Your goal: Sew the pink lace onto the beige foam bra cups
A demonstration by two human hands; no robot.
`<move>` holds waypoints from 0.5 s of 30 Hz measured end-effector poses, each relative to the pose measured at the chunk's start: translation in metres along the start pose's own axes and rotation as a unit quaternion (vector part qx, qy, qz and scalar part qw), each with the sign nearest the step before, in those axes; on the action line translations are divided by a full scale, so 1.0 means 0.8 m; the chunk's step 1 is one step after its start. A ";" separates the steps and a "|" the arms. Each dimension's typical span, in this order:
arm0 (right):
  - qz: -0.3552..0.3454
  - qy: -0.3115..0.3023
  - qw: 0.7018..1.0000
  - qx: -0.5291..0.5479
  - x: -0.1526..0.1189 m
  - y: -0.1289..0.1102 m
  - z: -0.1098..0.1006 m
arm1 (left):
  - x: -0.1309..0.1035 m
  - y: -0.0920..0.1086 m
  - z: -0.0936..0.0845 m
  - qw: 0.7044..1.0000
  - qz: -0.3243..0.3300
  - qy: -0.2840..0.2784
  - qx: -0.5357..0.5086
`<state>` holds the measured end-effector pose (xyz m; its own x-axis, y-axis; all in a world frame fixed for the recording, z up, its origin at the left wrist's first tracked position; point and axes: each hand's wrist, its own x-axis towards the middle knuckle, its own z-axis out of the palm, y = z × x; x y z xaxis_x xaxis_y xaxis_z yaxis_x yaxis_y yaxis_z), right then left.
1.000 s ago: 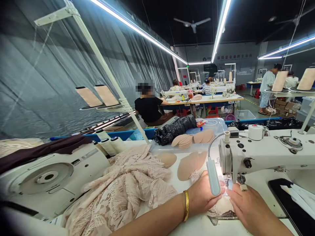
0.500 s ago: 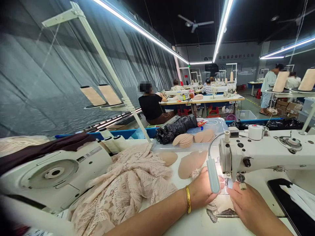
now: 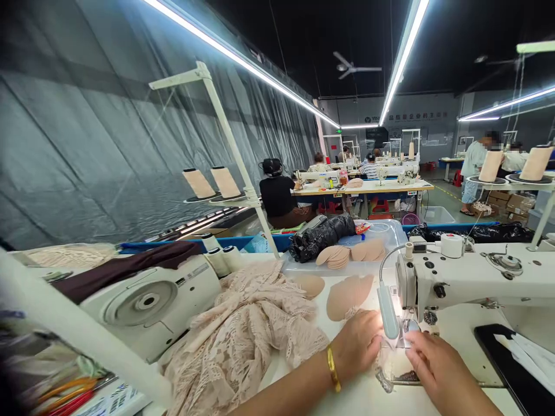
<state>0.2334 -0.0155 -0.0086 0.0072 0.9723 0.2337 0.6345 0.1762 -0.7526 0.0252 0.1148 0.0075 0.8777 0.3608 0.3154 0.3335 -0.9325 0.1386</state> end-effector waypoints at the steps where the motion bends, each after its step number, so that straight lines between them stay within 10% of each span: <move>1: 0.042 0.016 0.993 0.106 0.000 -0.014 0.009 | -0.013 0.004 -0.004 1.000 -0.004 0.017 -0.017; 6: 0.141 0.073 0.918 0.363 -0.007 -0.075 0.058 | -0.083 0.006 -0.049 0.982 -0.016 0.037 -0.187; 10: 0.195 0.139 0.855 0.459 -0.022 -0.099 0.074 | -0.126 0.002 -0.102 0.954 -0.200 0.112 -0.193; 13: 0.199 0.178 0.825 0.498 -0.033 -0.113 0.083 | -0.150 0.037 -0.113 0.876 -0.297 0.151 -0.347; 15: 0.198 0.194 0.814 0.509 -0.042 -0.122 0.091 | -0.158 0.072 -0.098 0.749 -0.294 0.049 -0.592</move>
<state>0.1151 -0.0544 0.0121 0.4254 0.8965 -0.1243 -0.4467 0.0885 -0.8903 -0.0934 0.0172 0.0497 0.6506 0.7565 -0.0675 0.0622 0.0355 0.9974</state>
